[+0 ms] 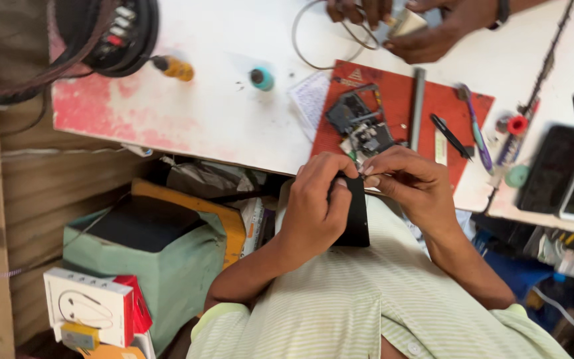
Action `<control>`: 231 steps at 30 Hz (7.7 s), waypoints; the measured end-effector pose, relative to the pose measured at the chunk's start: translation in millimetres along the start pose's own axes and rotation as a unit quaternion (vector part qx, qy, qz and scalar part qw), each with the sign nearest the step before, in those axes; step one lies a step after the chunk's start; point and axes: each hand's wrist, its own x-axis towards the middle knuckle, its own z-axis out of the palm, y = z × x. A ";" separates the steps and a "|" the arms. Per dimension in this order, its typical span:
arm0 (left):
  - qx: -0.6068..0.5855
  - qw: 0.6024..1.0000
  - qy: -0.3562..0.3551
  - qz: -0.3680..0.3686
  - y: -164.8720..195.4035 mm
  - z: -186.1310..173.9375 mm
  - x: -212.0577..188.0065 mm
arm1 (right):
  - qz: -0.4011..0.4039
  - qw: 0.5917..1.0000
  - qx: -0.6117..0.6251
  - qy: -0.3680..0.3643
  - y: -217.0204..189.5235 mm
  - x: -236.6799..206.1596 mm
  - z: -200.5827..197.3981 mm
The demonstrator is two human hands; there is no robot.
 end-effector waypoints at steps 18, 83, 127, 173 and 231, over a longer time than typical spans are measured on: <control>0.075 0.931 0.347 -0.088 -15.2 -47.9 -94.7 | -0.045 0.951 -0.248 -0.178 28.4 48.7 95.6; 0.044 0.310 0.916 -0.249 13.1 170.3 -394.7 | -0.304 0.526 -0.071 -0.791 132.4 -248.5 288.0; -0.026 0.096 0.964 -0.245 57.5 286.0 -394.5 | -0.521 0.398 0.177 -0.735 -69.6 -588.5 401.1; -0.095 0.548 0.815 -0.162 -45.1 145.6 -382.1 | 0.384 0.559 0.246 -0.693 97.8 -41.0 208.8; -0.019 0.877 0.450 -0.167 -0.8 144.5 -149.1 | -0.188 0.887 -0.373 -0.199 31.2 6.6 -115.3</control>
